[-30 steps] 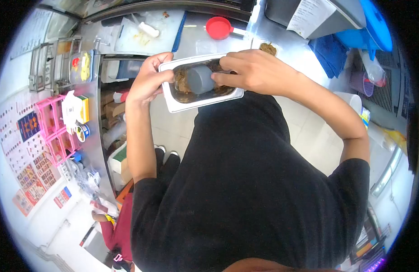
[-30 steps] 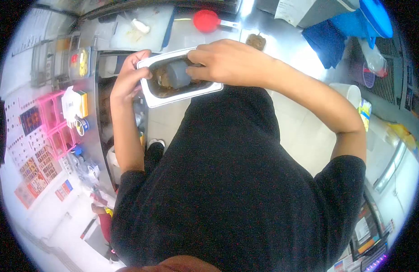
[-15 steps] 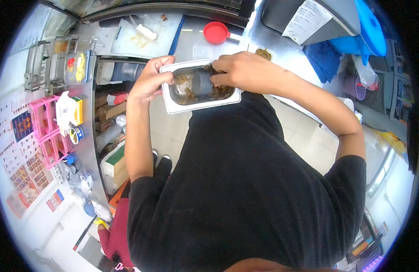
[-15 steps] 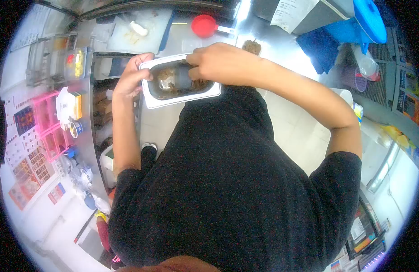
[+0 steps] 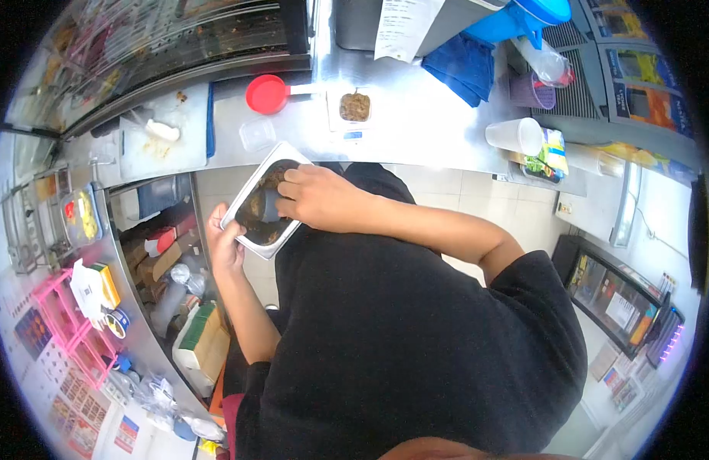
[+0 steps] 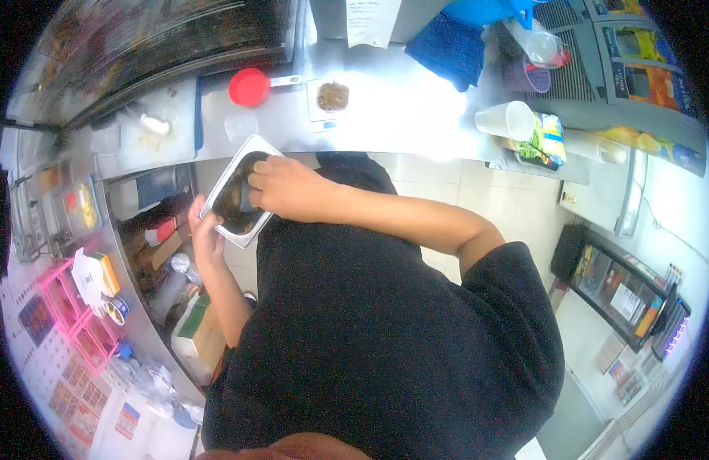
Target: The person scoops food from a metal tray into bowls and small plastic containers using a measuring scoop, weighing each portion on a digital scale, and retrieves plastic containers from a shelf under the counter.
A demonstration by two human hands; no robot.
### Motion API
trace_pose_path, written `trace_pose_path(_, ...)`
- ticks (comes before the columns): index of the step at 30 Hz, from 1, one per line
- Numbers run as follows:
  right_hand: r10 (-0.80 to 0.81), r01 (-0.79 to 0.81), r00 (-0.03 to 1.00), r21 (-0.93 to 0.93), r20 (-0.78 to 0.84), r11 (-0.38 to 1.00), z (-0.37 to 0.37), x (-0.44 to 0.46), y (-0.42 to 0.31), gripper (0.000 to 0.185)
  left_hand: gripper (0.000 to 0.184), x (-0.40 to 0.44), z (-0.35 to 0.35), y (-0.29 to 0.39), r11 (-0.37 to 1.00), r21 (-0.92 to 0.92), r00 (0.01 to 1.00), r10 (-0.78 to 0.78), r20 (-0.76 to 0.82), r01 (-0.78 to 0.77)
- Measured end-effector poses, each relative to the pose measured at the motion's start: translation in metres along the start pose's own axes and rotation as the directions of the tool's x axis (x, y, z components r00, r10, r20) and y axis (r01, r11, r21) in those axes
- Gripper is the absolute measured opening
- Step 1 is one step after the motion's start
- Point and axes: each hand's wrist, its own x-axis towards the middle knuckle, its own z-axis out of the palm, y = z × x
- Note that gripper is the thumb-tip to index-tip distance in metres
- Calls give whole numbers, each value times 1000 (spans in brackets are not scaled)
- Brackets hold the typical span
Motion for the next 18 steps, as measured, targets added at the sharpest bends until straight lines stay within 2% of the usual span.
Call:
trace_pose_path(4, 61, -53, 994, 93, -86, 994, 0, -6, 4, 16, 24, -7, -9, -28, 998, -11, 998, -56, -31, 56)
trace_pose_path(5, 91, -79, 991, 115, -100, 990, -3, -7, 6, 17, 24, -7, -13, -32, 997, -56, 998, -51, 28, 53)
trace_pose_path(8, 198, -184, 974, 128, -107, 975, -5, -11, 15, 17, 24, -5, 5, -33, 998, -41, 996, -53, -75, 50)
trace_pose_path(11, 326, -309, 940, 161, -97, 938, -12, -15, 24, 15, 29, -7, 36, -20, 999, -51, 993, -20, -114, 14)
trace_pose_path(12, 331, -317, 939, 135, -97, 939, -17, -15, 28, 16, 30, -7, 43, -22, 1000, -19, 991, 10, -130, -13)
trace_pose_path(14, 480, -480, 877, -8, 4, 877, -22, -14, 33, 17, 31, -7, 47, -23, 996, 68, 979, 76, -187, -64)
trace_pose_path(16, 517, -516, 856, 19, -34, 856, -35, -4, 29, 19, 32, -9, 49, -16, 1000, 12, 990, 22, -140, -20)
trace_pose_path(18, 520, -520, 853, 15, -33, 854, -40, 1, 27, 20, 32, -10, 46, -15, 999, -28, 992, 32, -120, -36)
